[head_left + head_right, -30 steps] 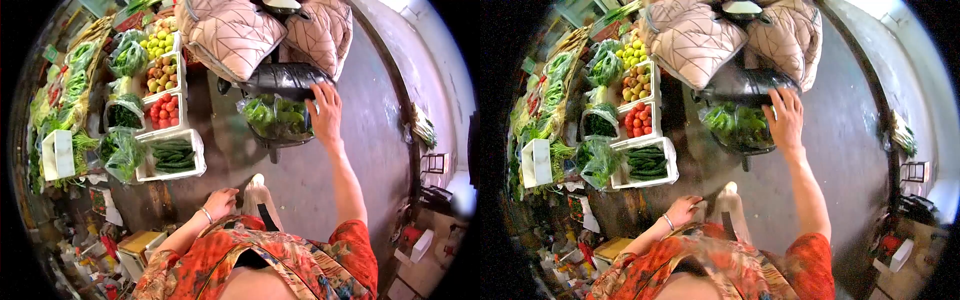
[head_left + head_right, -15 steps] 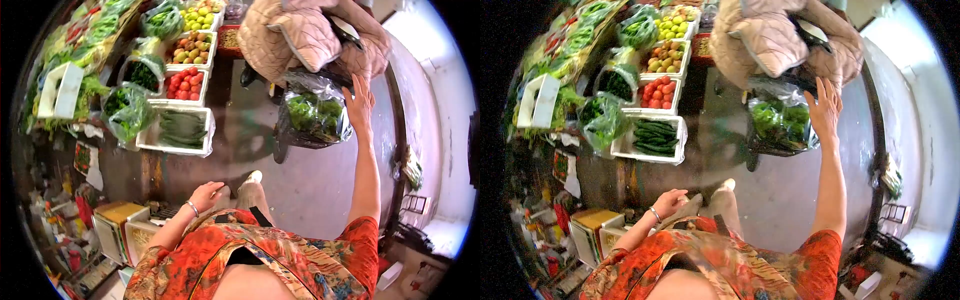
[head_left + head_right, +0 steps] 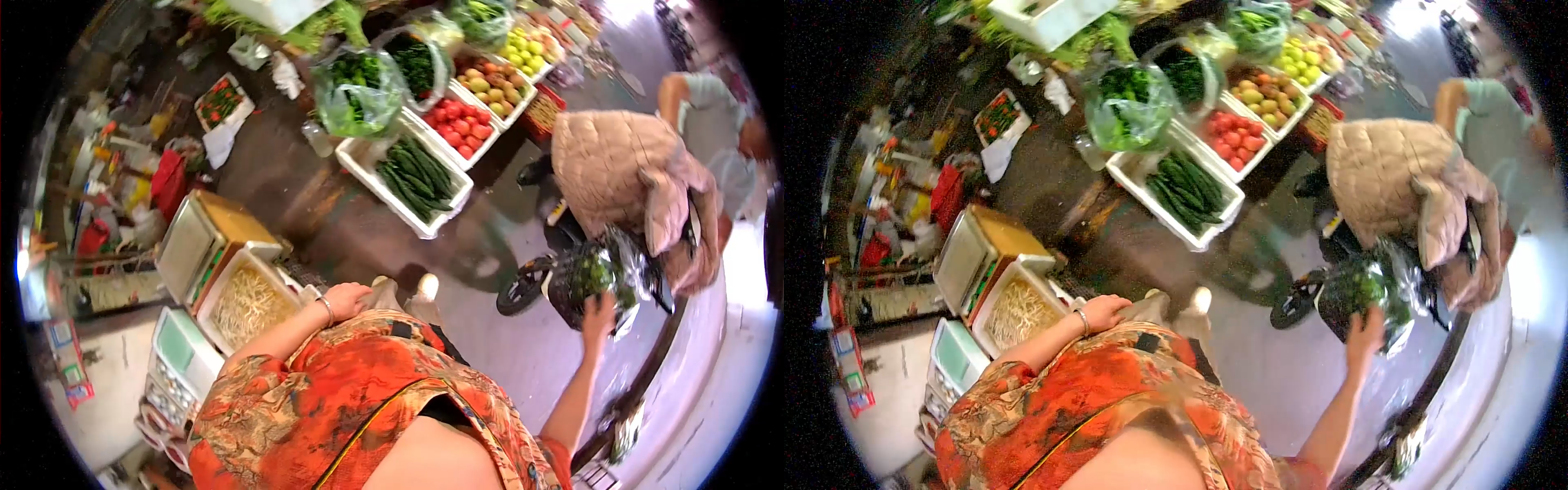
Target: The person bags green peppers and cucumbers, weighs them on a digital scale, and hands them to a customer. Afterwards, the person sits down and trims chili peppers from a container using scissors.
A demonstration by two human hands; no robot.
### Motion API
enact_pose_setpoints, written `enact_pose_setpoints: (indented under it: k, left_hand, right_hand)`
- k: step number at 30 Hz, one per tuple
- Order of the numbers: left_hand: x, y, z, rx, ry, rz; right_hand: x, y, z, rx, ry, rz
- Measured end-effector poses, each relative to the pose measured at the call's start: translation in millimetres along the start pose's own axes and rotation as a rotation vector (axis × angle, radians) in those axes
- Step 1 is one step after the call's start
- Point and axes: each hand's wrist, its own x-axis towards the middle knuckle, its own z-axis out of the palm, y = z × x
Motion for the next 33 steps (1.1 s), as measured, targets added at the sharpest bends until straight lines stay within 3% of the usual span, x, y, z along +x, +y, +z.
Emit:
enact_pose_setpoints:
  k: [2,3,4,7,8,9,10,12,14,15,16,18,20,21,24,26,28,30,32,33]
  left_hand:
    - [-6.8,-8.2,1.0,-0.005,0.016,-0.068]
    - [-9.0,-12.9,5.0,-0.037,0.040,-0.113]
    - [-10.7,-18.1,6.9,-0.069,0.066,-0.155]
    - [-13.9,-28.8,31.0,-0.090,0.051,-0.261]
    - [-14.7,-37.5,41.3,-0.100,0.064,-0.275]
    - [-14.1,-26.4,25.7,-0.191,-0.091,-0.334]
    - [-17.3,-36.4,40.7,-0.205,-0.079,-0.356]
    - [-20.8,-59.3,85.9,-0.146,0.234,-0.292]
    - [-32.2,-49.7,70.1,-0.179,0.223,-0.379]
    - [-39.6,-49.3,63.3,-0.180,0.220,-0.413]
    - [-46.3,-52.1,60.9,-0.179,0.216,-0.444]
    - [-52.2,-84.8,94.9,-0.119,0.234,-0.431]
    - [-56.0,-109.4,104.0,-0.558,0.246,-0.502]
    - [-58.6,-110.8,83.8,-0.370,0.158,-0.549]
    - [-66.2,-157.5,69.5,-0.490,0.271,-0.524]
    - [-66.3,-213.2,89.5,-0.707,0.404,-0.411]
    - [-76.7,-258.2,94.3,-0.686,0.448,-0.265]
    - [-89.9,-284.6,54.8,-0.584,0.484,-0.180]
    - [-109.5,-253.2,-33.0,-0.447,0.376,-0.480]
    - [-121.1,-244.5,-57.2,-0.271,0.539,-0.522]
  right_hand:
    - [-38.9,-23.1,48.5,0.247,-0.209,-0.081]
    - [-63.7,-25.9,79.0,0.111,-0.267,-0.108]
    - [-73.5,-39.5,91.1,0.209,-0.550,-0.034]
    - [-96.9,-59.7,145.2,0.268,-0.923,-0.022]
    - [-94.7,-70.2,159.0,0.274,-0.940,-0.043]
    - [-90.6,-81.8,168.9,0.322,-1.082,-0.025]
    - [-84.4,-94.0,175.0,0.358,-1.224,-0.006]
    - [-61.2,-121.9,182.8,0.337,-1.239,-0.148]
    - [-32.9,-152.1,180.0,0.408,-1.293,-0.085]
    - [-16.9,-156.7,190.6,0.342,-1.245,-0.198]
    - [-4.3,-185.2,174.8,0.427,-1.200,-0.169]
    - [23.3,-228.8,172.0,0.207,-1.111,-0.318]
    - [41.9,-260.6,185.9,0.205,-1.081,-0.363]
    - [46.4,-280.7,196.9,0.231,-1.055,-0.426]
    - [49.8,-357.5,218.2,0.173,-1.118,-0.517]
    - [45.1,-411.9,233.3,0.143,-1.064,-0.831]
    - [36.7,-478.7,229.6,0.147,-1.189,-0.811]
    - [24.2,-526.1,239.8,0.244,-1.111,-0.928]
    - [18.5,-568.6,233.4,0.340,-1.149,-0.934]
    - [17.4,-585.4,233.4,0.330,-1.126,-0.947]
